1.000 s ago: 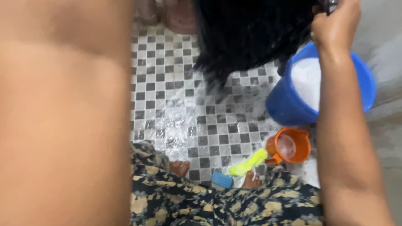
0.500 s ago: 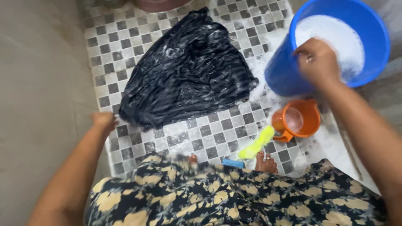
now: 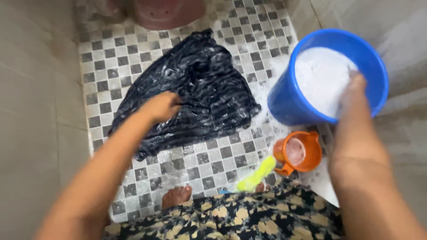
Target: The person scrubs a dark-colored garment with a green sponge on a tiled floor, dips their hands into a blue bucket of soapy water, and wrings the garment by hand.
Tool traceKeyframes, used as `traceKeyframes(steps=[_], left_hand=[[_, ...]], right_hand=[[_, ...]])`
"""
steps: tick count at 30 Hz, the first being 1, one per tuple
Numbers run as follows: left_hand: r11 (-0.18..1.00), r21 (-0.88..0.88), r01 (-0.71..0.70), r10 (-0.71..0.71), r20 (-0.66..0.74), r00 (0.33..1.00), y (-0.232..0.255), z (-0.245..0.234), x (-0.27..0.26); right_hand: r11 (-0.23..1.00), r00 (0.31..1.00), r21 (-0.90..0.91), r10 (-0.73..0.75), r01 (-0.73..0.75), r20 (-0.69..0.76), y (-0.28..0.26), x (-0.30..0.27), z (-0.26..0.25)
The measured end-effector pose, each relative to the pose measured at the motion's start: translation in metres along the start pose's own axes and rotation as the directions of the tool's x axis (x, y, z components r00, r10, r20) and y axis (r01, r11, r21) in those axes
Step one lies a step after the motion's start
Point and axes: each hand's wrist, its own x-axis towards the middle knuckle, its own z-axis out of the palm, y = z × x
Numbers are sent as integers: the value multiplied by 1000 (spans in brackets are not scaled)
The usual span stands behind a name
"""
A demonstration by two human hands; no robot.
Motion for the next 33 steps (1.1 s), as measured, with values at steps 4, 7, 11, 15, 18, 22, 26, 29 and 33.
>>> traceKeyframes(steps=[4,7,11,15,18,22,26,29,33], left_hand=[[817,-565,112,-223,-131,966,36,73,55],[337,-922,191,-443,23,896,72,114,98],[-229,-955,187,-541,285,792,116,116,138],[-315,-938,144,-592,312,743,100,123,135],[-422,-905,50,-698,359,619,47,145,115],[261,-827,498,-900,-22,435,-45,118,72],[287,-780,556,-905,-29,425,-76,87,23],[281,-842,461,-845,11,534,-79,84,18],[98,-842,530,-714,312,627,-42,84,22]], right_hand=[[591,979,806,-173,17,106,-79,-34,51],[24,782,962,-577,-273,236,-164,-105,106],[97,528,710,-600,-697,600,-270,-215,156],[528,515,600,-319,-601,796,-298,-271,161],[636,721,734,-391,-238,572,-250,-215,126],[940,954,324,3,-105,301,-139,-91,35],[938,901,137,254,-318,351,-29,-46,2],[823,785,212,376,-527,492,-9,-65,11],[669,701,498,50,-553,712,-98,-125,59]])
